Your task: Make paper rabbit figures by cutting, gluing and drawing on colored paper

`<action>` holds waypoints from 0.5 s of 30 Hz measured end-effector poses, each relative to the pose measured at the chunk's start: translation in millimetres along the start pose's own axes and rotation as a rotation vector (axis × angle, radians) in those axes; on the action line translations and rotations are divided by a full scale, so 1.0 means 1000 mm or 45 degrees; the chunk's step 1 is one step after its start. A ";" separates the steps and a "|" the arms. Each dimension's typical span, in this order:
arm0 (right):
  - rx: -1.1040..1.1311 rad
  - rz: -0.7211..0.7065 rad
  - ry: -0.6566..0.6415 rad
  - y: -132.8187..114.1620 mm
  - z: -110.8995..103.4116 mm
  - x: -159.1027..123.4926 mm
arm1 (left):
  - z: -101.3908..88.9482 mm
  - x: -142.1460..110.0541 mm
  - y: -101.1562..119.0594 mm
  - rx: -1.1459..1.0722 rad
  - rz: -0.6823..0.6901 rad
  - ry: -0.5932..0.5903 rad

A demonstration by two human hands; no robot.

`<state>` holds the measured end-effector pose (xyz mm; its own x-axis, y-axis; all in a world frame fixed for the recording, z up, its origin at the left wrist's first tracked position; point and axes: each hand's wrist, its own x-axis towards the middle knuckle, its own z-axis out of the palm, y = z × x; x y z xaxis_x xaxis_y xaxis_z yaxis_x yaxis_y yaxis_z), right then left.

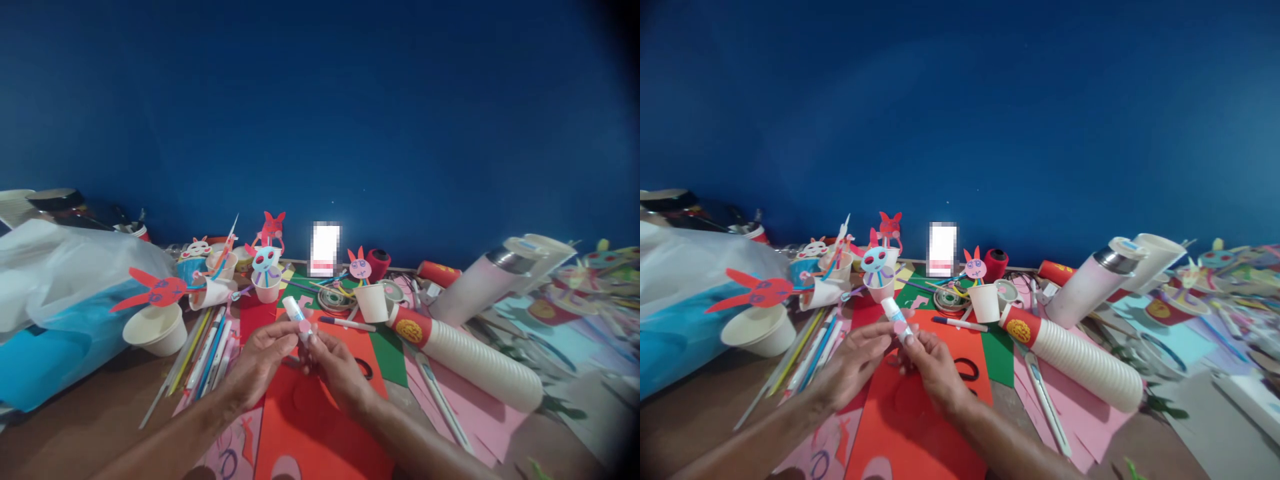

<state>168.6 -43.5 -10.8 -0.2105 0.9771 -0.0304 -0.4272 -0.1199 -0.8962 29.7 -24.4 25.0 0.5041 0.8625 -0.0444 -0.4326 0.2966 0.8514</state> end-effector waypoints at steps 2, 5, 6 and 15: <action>-0.063 -0.051 0.066 0.000 0.000 0.000 | -0.001 0.000 0.000 -0.002 -0.017 0.031; -0.065 -0.049 0.086 0.002 0.000 -0.001 | 0.000 0.000 -0.001 0.019 -0.010 0.026; -0.037 -0.009 0.067 0.003 0.000 -0.002 | 0.000 0.001 -0.001 0.025 -0.013 0.016; -0.041 -0.001 0.018 -0.003 0.001 -0.001 | 0.001 0.000 0.002 0.014 -0.008 0.002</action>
<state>169.3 -44.6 -7.9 -0.1976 0.9796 -0.0354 -0.3991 -0.1134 -0.9099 29.9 -23.9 27.4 0.5057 0.8612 -0.0505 -0.4212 0.2976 0.8568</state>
